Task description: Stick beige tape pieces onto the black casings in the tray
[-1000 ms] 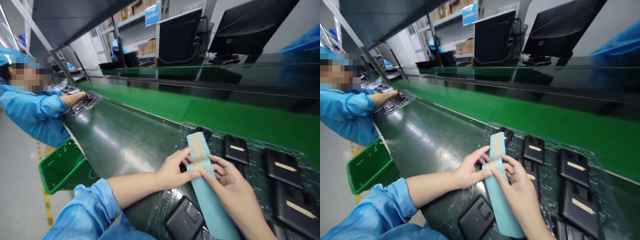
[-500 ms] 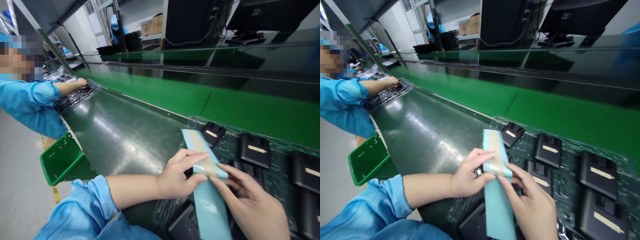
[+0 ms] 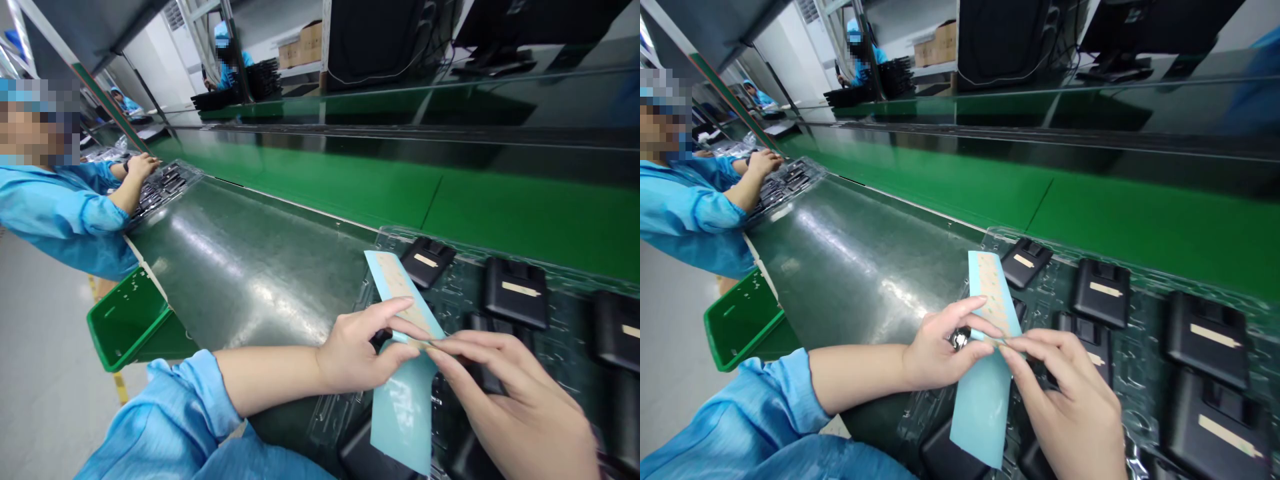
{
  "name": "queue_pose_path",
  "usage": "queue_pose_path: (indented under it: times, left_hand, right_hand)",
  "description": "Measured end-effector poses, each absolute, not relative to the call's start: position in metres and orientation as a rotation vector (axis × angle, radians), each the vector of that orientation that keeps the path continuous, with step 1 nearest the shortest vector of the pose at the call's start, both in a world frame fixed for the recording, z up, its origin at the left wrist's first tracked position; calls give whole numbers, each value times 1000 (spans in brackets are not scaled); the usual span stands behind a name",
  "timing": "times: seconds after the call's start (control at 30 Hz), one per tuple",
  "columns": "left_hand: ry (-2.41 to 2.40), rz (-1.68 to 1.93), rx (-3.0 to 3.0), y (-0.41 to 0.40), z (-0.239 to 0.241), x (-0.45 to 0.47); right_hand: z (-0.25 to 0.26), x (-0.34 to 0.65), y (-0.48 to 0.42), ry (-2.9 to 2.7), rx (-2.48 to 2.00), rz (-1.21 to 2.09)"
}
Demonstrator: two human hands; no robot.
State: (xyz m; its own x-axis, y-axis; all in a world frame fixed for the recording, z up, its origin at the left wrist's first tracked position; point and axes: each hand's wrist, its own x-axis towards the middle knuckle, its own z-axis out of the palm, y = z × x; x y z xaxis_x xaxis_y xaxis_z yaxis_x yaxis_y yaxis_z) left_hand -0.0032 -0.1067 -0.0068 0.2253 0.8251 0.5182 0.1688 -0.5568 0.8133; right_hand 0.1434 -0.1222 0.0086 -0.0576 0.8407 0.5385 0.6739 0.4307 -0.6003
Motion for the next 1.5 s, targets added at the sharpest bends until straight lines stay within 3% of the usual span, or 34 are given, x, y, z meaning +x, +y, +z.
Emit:
queue_pose_path:
  times: [0.2,0.33,0.47,0.8,0.97,1.5]
  left_hand:
    - [1066,1253,2045,-85,2,-19]
    - [1426,843,1944,-69,12,-37]
    - [1627,533,2287,-71,12,-36]
    - [1599,411,2639,-81,6,-26]
    - [1238,363,2610,-87,-1,-19]
    - [1235,394,2449,-91,-3,-15]
  right_hand:
    - [24,150,-117,-1544,-1664,578]
    - [23,159,-105,-1289,-1907,823]
    - [13,160,-96,-1389,-1897,964]
    - [9,153,-84,-1350,-2016,1046]
    - [6,156,-81,-1341,-2021,1087]
    - [3,154,-80,-1167,-1929,1190]
